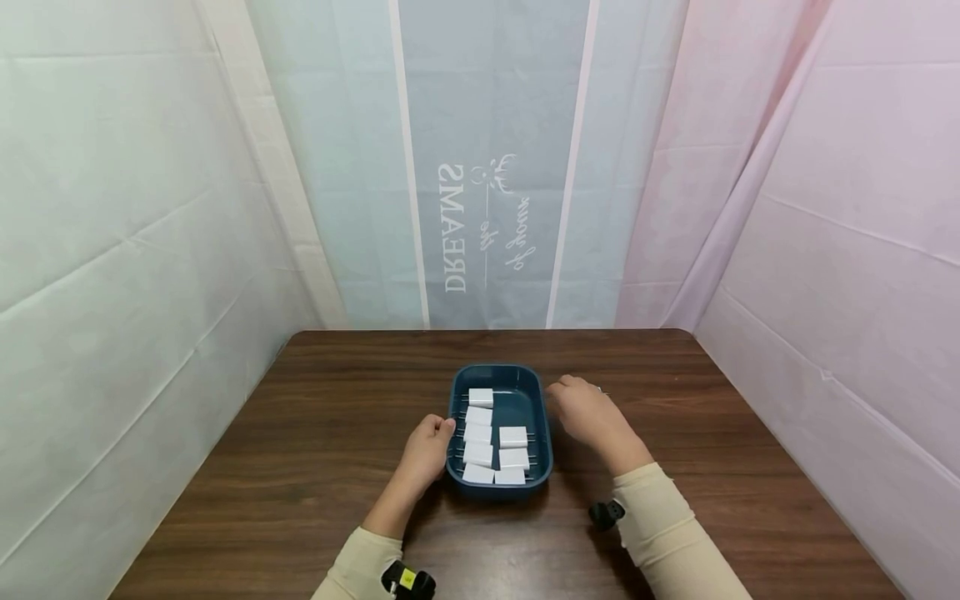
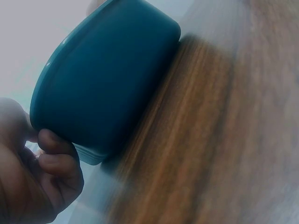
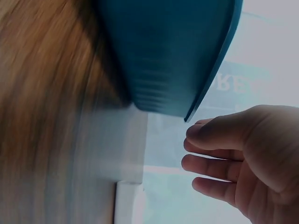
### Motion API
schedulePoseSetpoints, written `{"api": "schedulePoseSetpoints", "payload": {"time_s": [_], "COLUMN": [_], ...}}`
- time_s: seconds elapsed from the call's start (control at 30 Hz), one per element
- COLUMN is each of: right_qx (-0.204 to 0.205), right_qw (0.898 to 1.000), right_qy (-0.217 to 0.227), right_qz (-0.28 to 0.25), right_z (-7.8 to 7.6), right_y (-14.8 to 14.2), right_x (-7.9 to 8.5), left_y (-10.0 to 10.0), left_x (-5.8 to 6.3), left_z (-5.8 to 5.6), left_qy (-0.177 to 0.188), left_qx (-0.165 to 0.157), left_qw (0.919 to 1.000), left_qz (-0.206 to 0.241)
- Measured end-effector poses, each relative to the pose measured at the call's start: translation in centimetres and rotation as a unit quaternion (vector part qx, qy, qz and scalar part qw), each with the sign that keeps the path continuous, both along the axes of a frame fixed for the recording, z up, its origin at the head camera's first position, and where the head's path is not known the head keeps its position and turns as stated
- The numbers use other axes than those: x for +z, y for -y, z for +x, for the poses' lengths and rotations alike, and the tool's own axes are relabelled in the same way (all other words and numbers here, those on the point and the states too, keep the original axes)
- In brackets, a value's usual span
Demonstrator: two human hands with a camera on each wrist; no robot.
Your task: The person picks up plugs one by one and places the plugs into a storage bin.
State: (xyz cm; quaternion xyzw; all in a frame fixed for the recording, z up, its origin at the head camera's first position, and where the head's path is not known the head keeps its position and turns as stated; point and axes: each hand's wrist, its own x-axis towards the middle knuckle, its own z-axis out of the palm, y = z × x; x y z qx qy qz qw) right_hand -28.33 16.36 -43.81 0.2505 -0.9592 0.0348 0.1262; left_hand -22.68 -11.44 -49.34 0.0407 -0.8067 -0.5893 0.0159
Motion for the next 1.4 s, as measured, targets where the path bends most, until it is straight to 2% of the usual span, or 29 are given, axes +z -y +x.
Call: {"api": "schedulePoseSetpoints", "payload": {"time_s": [0.3,0.67,1.17,1.4], "right_qx": [-0.020,-0.055,-0.039,-0.039], "right_qw": [1.000,0.998,0.999,0.998], "right_qy": [0.020,0.031,0.028,0.041], "right_qz": [-0.004,0.005,0.013,0.016], "right_z": [-0.3,-1.0,-1.7,-2.0], "right_y": [-1.7,-3.9,-5.0,-5.0], "right_x": [-0.5,-1.9,-3.1,-3.1], "left_y": [0.0,-0.2,-0.2,-0.1], "left_x": [0.0,-0.2,-0.3,-0.2], "left_z": [0.1,0.1,0.1,0.1], "left_qy": [0.001,0.007,0.012,0.006], "left_qx": [-0.001,-0.002,0.002,0.007], "left_qw": [1.0000,1.0000,0.9999,0.9999], "left_qz": [0.001,0.002,-0.006,-0.011]}}
